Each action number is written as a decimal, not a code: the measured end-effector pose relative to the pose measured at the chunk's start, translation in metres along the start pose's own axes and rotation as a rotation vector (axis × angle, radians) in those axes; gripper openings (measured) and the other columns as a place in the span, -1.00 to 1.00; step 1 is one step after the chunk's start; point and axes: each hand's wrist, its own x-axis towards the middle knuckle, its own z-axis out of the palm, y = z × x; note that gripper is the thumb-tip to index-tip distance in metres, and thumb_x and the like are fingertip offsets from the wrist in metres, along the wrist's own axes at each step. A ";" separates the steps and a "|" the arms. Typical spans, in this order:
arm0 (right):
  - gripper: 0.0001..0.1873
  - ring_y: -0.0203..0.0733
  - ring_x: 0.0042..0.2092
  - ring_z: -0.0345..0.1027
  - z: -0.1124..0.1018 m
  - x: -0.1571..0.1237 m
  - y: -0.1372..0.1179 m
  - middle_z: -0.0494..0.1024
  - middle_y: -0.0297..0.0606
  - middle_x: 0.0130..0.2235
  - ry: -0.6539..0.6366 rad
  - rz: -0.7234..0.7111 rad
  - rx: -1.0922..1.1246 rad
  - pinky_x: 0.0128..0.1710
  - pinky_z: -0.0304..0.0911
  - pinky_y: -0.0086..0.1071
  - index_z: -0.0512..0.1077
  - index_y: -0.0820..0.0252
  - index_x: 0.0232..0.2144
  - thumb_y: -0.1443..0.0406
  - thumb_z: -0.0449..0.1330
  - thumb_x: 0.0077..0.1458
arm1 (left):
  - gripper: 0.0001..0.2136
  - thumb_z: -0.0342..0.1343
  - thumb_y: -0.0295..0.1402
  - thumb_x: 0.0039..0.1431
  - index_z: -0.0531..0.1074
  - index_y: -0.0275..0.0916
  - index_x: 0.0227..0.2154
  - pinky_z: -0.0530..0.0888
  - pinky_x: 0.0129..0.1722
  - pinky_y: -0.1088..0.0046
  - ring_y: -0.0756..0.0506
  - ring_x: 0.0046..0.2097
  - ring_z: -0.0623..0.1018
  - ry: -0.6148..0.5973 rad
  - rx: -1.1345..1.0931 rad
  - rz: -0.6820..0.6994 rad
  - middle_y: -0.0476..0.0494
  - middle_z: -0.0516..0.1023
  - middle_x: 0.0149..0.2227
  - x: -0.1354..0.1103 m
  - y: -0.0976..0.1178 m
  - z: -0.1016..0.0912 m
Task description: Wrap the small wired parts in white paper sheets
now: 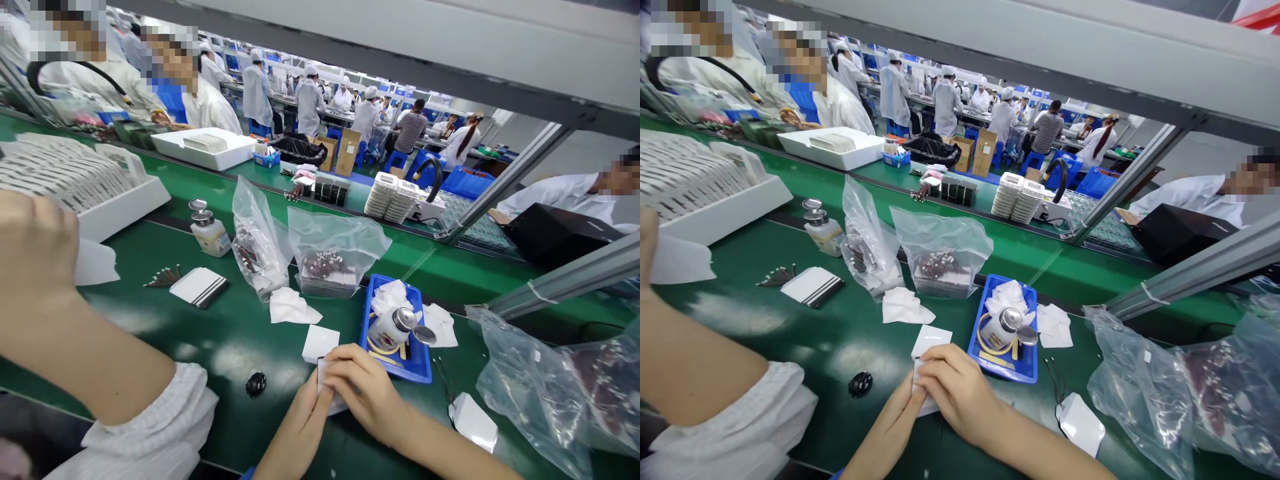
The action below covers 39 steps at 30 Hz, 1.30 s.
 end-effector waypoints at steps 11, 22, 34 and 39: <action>-0.73 -0.13 -0.08 0.48 -0.019 -0.005 -0.005 0.55 -0.06 -0.13 0.102 -0.157 0.070 -0.13 0.47 -0.26 0.37 0.21 0.02 0.32 0.00 0.34 | -0.47 -0.15 0.08 0.33 0.50 -0.32 -0.22 0.42 -0.27 0.49 -0.05 -0.32 0.46 0.149 -0.137 0.126 -0.10 0.55 -0.32 0.006 0.023 -0.006; -0.70 -0.15 -0.14 0.46 -0.012 -0.005 0.004 0.57 -0.07 -0.15 -0.006 -0.164 -0.175 -0.20 0.45 -0.24 0.37 0.27 0.02 0.50 0.10 0.24 | -0.67 -0.23 -0.16 0.44 0.33 -0.24 -0.27 0.31 -0.34 0.47 0.00 -0.38 0.39 -0.118 0.154 0.218 0.01 0.40 -0.40 -0.007 0.030 -0.008; -0.76 -0.20 -0.20 0.44 -0.007 -0.004 0.006 0.58 -0.13 -0.21 -0.029 -0.099 -0.137 -0.24 0.42 -0.29 0.38 0.28 -0.06 0.51 0.12 0.23 | -0.76 -0.23 -0.32 0.45 0.26 -0.21 -0.34 0.29 -0.42 0.47 -0.02 -0.42 0.41 0.001 0.445 0.428 0.02 0.39 -0.44 -0.005 0.027 -0.006; -0.78 -0.21 -0.24 0.44 -0.002 -0.003 0.002 0.57 -0.17 -0.25 0.013 -0.060 -0.129 -0.29 0.42 -0.30 0.39 0.22 -0.10 0.49 0.13 0.22 | -0.77 -0.23 -0.35 0.45 0.24 -0.20 -0.35 0.26 -0.47 0.49 0.00 -0.44 0.41 0.029 0.486 0.451 0.03 0.39 -0.44 -0.005 0.029 -0.005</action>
